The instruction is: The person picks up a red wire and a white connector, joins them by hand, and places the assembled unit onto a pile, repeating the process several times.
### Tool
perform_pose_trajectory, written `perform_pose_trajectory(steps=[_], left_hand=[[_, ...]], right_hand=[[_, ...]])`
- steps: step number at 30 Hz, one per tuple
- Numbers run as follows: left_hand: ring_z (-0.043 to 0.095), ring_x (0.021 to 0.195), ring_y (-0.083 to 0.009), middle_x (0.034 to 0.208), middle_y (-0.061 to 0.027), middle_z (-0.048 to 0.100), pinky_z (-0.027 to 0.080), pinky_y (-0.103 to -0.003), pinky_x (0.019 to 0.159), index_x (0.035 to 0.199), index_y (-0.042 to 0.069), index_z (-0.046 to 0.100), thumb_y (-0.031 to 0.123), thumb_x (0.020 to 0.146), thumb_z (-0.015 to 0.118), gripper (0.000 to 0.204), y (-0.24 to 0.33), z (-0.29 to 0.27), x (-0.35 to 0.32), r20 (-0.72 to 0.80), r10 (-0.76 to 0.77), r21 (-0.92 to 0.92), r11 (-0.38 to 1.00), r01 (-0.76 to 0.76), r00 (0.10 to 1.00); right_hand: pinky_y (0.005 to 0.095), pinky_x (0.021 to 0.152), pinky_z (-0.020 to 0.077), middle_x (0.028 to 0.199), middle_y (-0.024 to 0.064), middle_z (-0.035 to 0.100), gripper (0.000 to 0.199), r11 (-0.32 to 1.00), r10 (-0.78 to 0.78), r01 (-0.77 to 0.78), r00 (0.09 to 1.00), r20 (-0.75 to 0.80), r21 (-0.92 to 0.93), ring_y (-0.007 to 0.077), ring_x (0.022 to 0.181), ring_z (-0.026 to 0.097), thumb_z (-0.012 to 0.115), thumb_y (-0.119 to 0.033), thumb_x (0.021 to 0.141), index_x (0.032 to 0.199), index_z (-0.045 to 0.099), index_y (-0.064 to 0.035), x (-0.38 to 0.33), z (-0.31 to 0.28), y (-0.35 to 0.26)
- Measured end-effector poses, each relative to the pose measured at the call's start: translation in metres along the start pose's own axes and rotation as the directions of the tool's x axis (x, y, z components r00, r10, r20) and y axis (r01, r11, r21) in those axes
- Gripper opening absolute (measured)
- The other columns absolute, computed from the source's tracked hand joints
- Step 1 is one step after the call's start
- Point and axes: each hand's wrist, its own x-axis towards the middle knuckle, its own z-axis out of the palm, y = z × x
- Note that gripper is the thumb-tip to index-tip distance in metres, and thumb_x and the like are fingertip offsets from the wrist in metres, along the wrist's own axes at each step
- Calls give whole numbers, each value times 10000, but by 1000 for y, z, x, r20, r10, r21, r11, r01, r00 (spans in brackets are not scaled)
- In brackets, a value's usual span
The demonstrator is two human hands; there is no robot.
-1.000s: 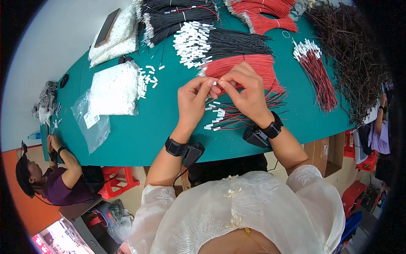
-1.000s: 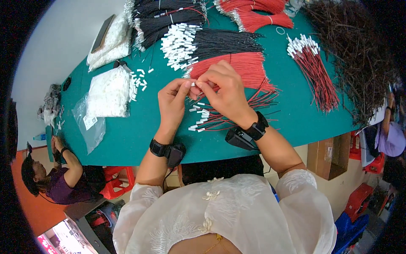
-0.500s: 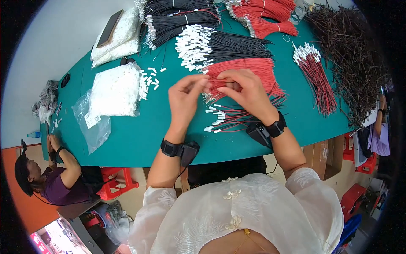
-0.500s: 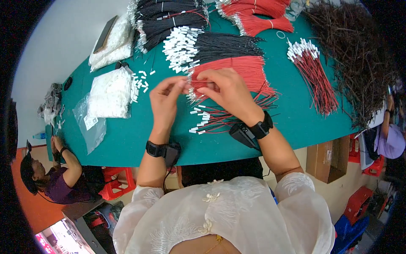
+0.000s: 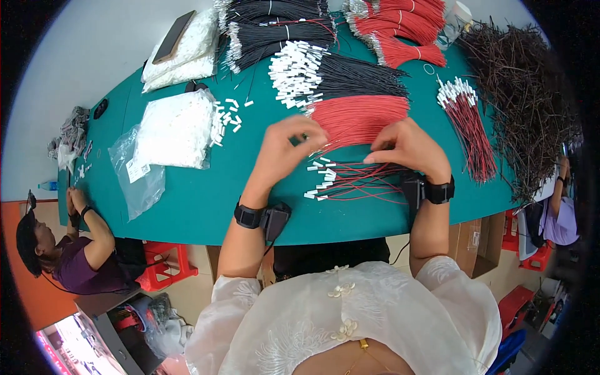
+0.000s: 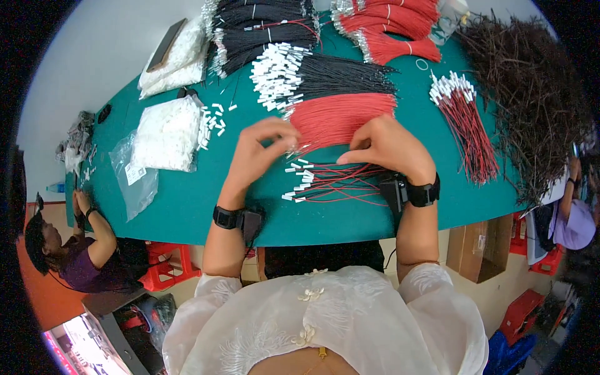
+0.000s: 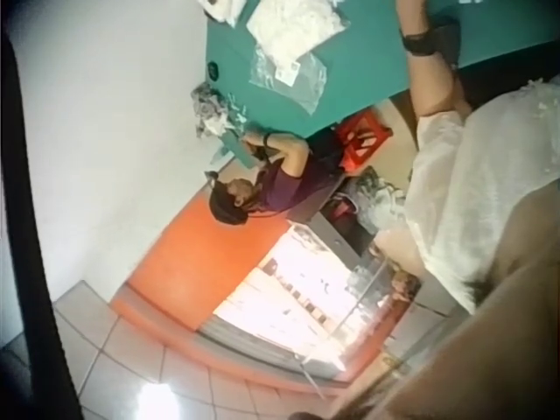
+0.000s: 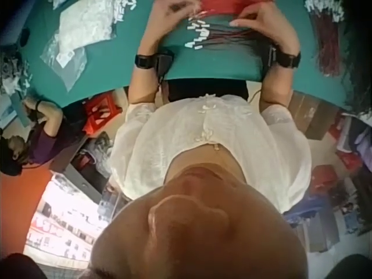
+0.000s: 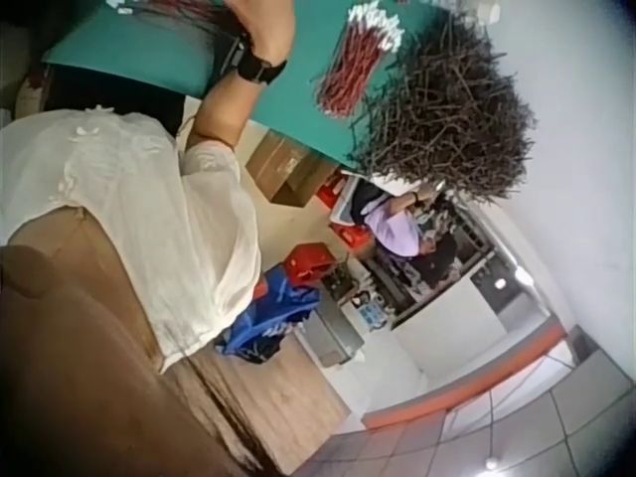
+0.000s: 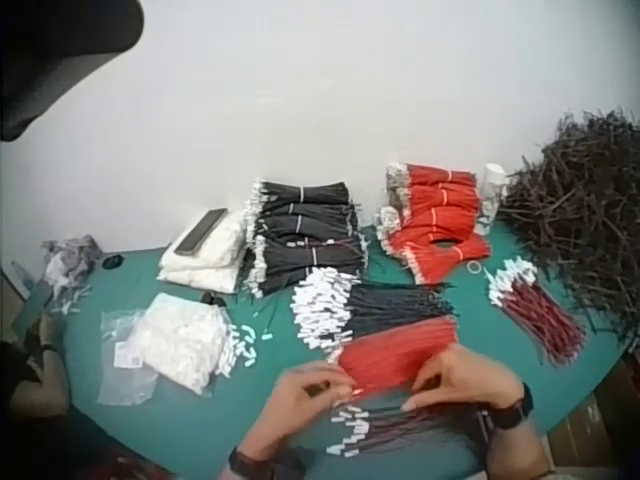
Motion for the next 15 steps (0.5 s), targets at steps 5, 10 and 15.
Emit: perform_pose_trajectory(steps=[5,10,15], left_hand=[[633,1036,-290,1137,-106,684,506,-371,872,1093,37,710,72,856,728,241,-38,-2,20,-469,210,533,842,85,858],[635,1058,-302,1181,-114,666,509,-420,872,1097,80,709,61,874,704,224,-56,3,20,-425,272,712,690,133,863],[658,980,-286,1115,-123,672,520,-408,829,1051,81,712,51,854,724,200,-59,-2,14,-434,79,594,774,219,898]], right_hand=[[375,679,517,832,102,654,194,956,-276,240,931,-240,-171,291,739,616,804,-94,768,917,707,-17,29,44,-6],[430,795,519,915,104,614,216,939,-305,256,929,-208,-232,320,928,624,765,-44,744,944,685,-30,37,61,-7],[427,772,520,903,105,620,166,948,-275,230,940,-202,-219,324,911,626,751,-37,761,904,668,-23,39,62,-7]])
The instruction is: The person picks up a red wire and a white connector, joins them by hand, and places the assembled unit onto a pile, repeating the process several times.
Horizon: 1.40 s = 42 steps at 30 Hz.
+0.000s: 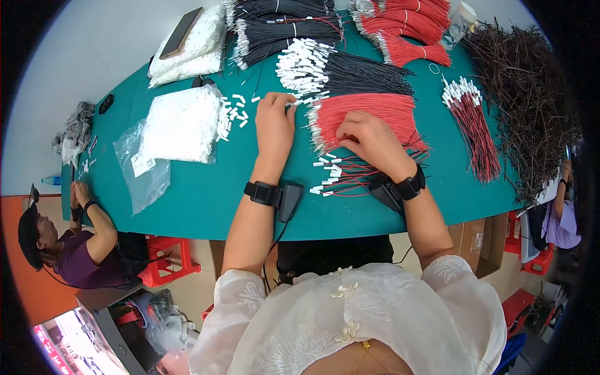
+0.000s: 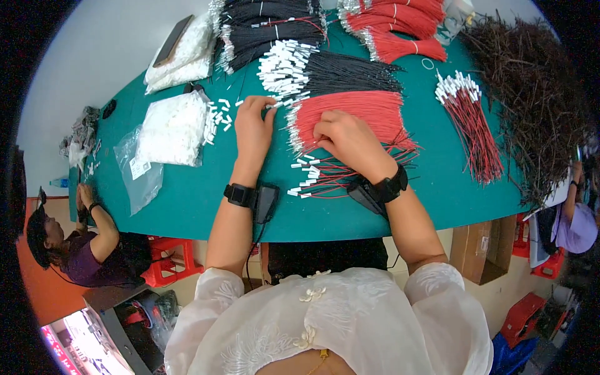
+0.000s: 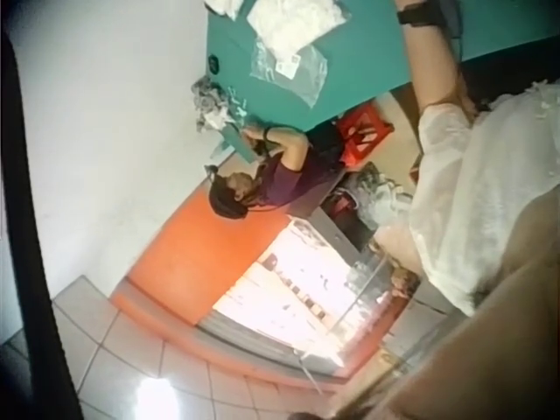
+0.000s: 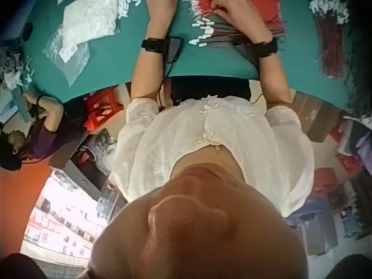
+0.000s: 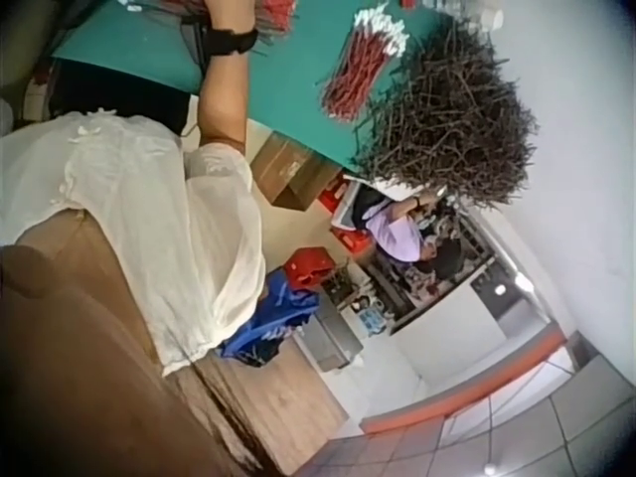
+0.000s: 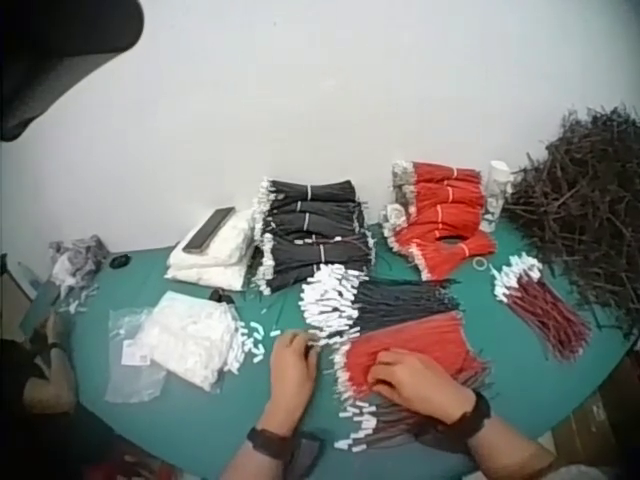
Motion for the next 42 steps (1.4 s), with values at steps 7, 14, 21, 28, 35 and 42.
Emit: perform_pose_trajectory(steps=[7,14,21,28,35,42], left_hand=[[668,821,-185,951,-55,676,514,-297,733,990,53,705,41,870,732,124,7,-11,5,-124,-128,-298,951,87,984],[596,809,-112,914,-9,634,477,-250,738,1005,27,675,75,941,654,83,16,-14,-6,269,-328,-778,480,406,905],[563,815,-96,905,-11,622,450,-235,738,1023,31,646,98,970,595,100,26,-19,-9,410,-265,-841,260,474,873],[524,742,-57,818,8,601,423,-224,663,927,7,627,97,962,600,100,35,-19,-9,257,-209,-812,483,328,943],[467,652,-55,706,14,555,401,-236,597,870,-4,602,177,1015,586,233,44,-25,-12,245,-114,-598,764,243,963],[497,656,-50,724,4,608,396,-222,598,860,-3,623,252,1026,612,305,41,-18,-16,243,-132,-739,616,272,961]], right_hand=[[422,807,512,891,106,613,167,996,-52,60,993,-103,72,321,903,609,747,-26,752,889,651,-13,0,-3,8],[407,836,505,907,99,632,163,990,-134,137,988,-78,38,317,942,606,740,-20,763,893,643,-4,1,1,0],[392,817,510,922,101,654,132,986,-114,125,988,-107,110,309,934,620,730,-28,802,905,651,-2,2,0,3],[350,715,519,896,108,658,76,979,-30,68,981,-193,192,258,807,636,700,-28,878,920,648,9,1,1,-1],[247,568,456,833,50,674,106,927,155,-62,962,-226,370,107,638,585,719,-50,905,986,687,10,-2,-6,-12],[241,586,477,835,58,700,117,922,169,-55,948,-270,383,113,676,629,754,-36,867,971,722,4,-3,-7,-12]])
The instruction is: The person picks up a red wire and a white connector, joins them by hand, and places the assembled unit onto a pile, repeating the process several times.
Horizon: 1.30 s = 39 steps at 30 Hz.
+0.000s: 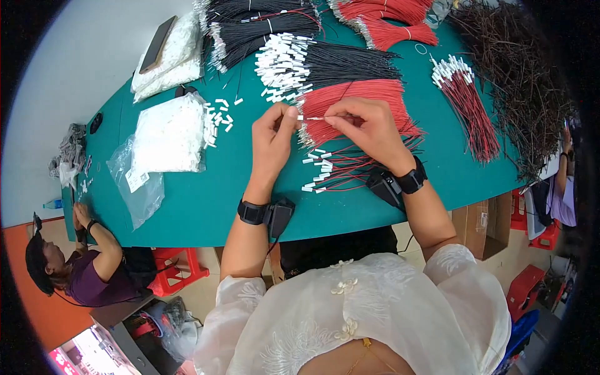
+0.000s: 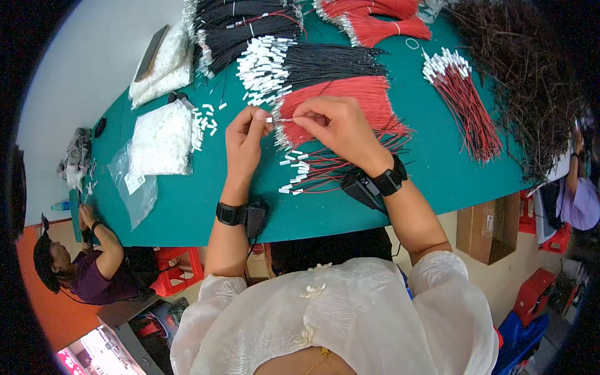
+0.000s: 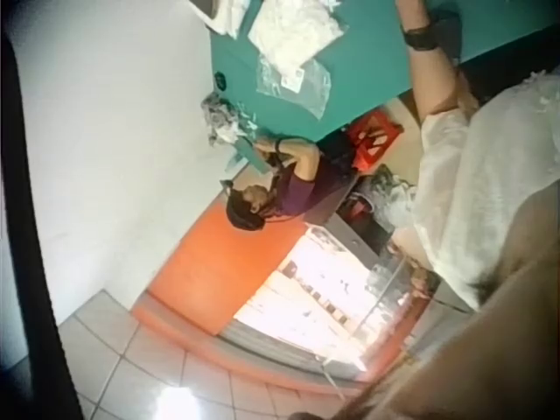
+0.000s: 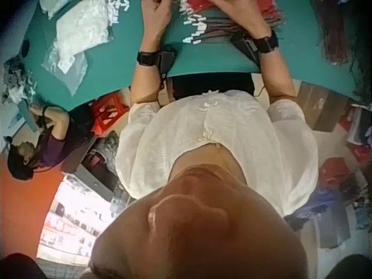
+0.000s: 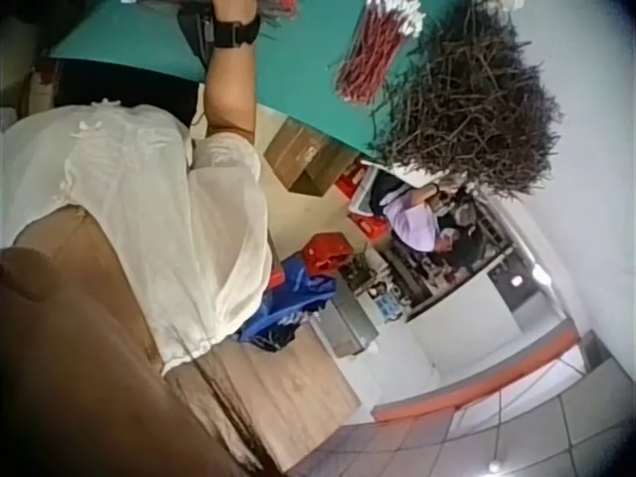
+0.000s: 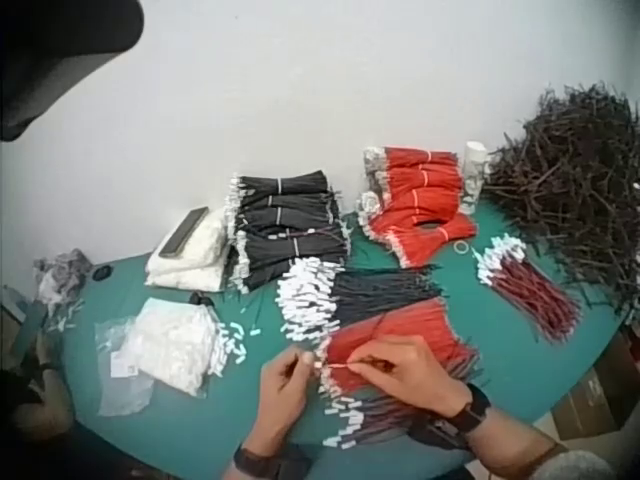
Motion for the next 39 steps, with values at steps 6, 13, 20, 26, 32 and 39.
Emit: perform_pose_trajectory(steps=[6,13,20,26,32,39], left_hand=[[511,658,-39,741,-1,645,380,-211,587,861,2,653,272,1021,629,315,0,0,2,-43,-10,-90,996,6,999],[511,661,-30,742,1,663,375,-204,586,846,3,667,247,1017,637,299,-1,-2,0,-35,-56,-33,998,55,998],[514,660,-29,754,-3,672,381,-206,584,852,4,667,240,1014,641,288,1,1,0,-46,-37,-68,997,34,998],[527,667,-32,762,-6,678,392,-203,590,865,2,668,232,1010,646,273,0,2,-2,-43,-42,-76,996,39,998],[534,674,-36,766,-12,678,398,-203,595,888,-4,673,223,1008,649,258,-2,4,-2,-12,-33,-81,996,32,999],[554,697,-52,791,-19,676,421,-211,625,904,-5,673,212,1013,639,245,-2,3,-3,15,-42,-93,995,44,999]], right_hand=[[269,649,521,864,83,713,126,991,-128,128,992,11,-48,163,772,682,755,-29,857,975,727,7,1,-1,4],[304,707,537,894,98,711,115,1000,-28,28,999,30,-4,204,828,691,735,-27,870,979,724,11,2,-2,-6],[289,684,532,887,97,706,93,992,-125,125,992,7,-20,192,807,689,723,-29,883,964,716,16,2,-1,0],[256,606,487,854,79,684,85,1000,-19,19,1000,19,7,140,714,640,726,-30,882,952,706,14,1,0,-5],[250,535,395,795,40,632,71,996,-82,81,996,-22,-43,99,612,525,727,-25,878,932,695,7,1,1,-6],[255,531,387,770,36,608,68,991,-128,126,991,-32,-53,99,610,520,727,-26,872,922,692,5,1,2,-6]])
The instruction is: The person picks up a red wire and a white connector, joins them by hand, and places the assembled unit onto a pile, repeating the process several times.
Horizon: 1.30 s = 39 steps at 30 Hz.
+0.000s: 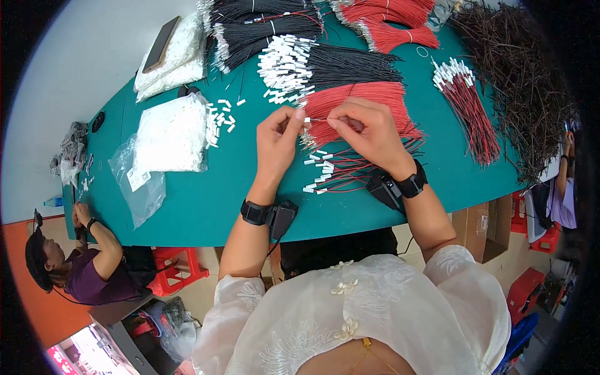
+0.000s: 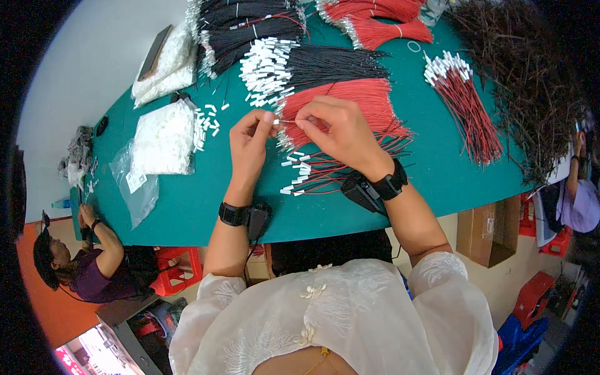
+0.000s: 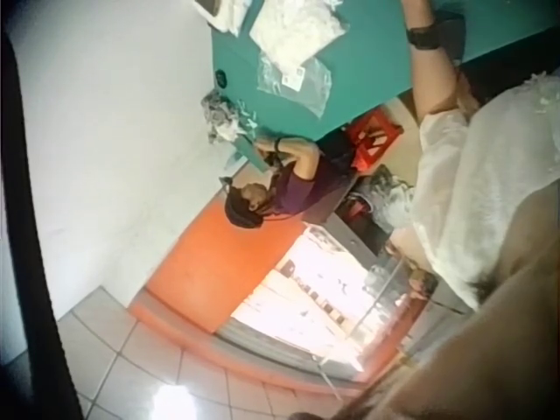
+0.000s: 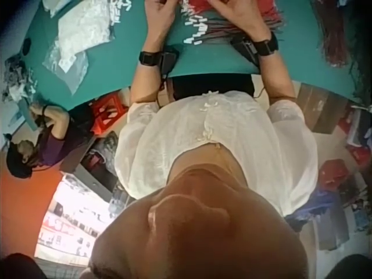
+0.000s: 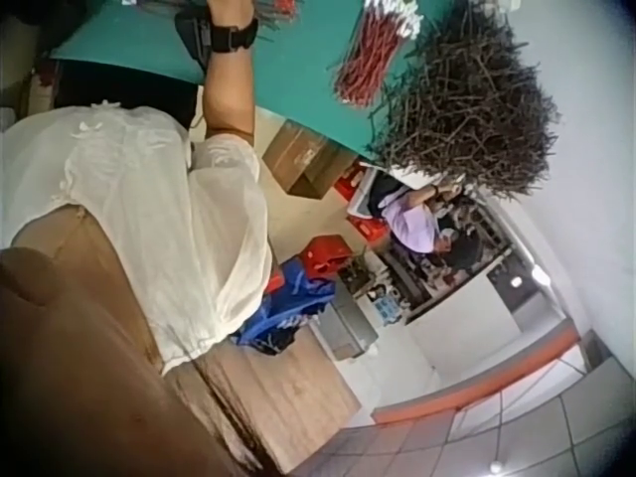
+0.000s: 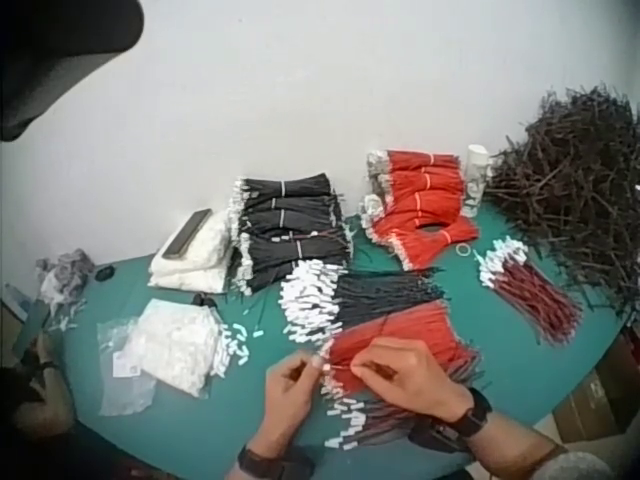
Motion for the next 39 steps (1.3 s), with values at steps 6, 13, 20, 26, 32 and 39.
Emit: perform_pose_trajectory(steps=[6,13,20,26,32,39], left_hand=[[589,739,-83,847,-23,664,463,-227,677,930,-9,678,184,1021,623,220,2,0,-1,60,2,55,998,-5,998],[614,740,-71,815,-6,650,451,-215,648,911,-17,666,177,1017,631,224,4,2,-1,43,-1,-19,1000,2,999],[600,714,-61,788,-3,651,444,-214,632,901,-23,658,177,1012,640,230,4,2,0,41,14,-54,998,-11,999],[557,681,-54,775,-9,654,438,-219,625,885,-23,658,170,1002,651,226,2,3,-1,83,47,67,996,-52,995],[549,667,-64,769,-24,656,437,-230,613,881,-32,655,151,984,666,211,1,8,-2,73,70,63,995,-75,995],[555,649,-93,766,-51,655,444,-245,607,877,-42,657,120,957,689,184,1,11,-3,54,126,141,981,-133,991]], right_hand=[[259,538,392,759,41,602,72,1000,19,-19,1000,5,3,105,625,530,727,-37,873,915,689,7,-1,0,0],[262,541,395,748,41,596,69,999,43,-43,999,16,17,109,630,534,721,-41,877,909,686,9,-1,-1,-1],[263,541,395,747,42,595,69,998,57,-57,998,22,15,111,629,534,720,-46,878,905,687,8,-1,-2,0],[270,532,394,749,49,605,66,999,33,-33,999,15,16,116,611,525,723,-47,876,907,692,3,-1,2,1],[276,524,391,749,53,611,61,1000,13,-13,1000,-3,0,123,593,522,722,-42,875,912,696,-2,-1,5,0],[281,513,386,751,59,617,59,1000,6,-6,1000,-19,-12,131,577,525,721,-33,869,914,701,-1,-4,10,6]])
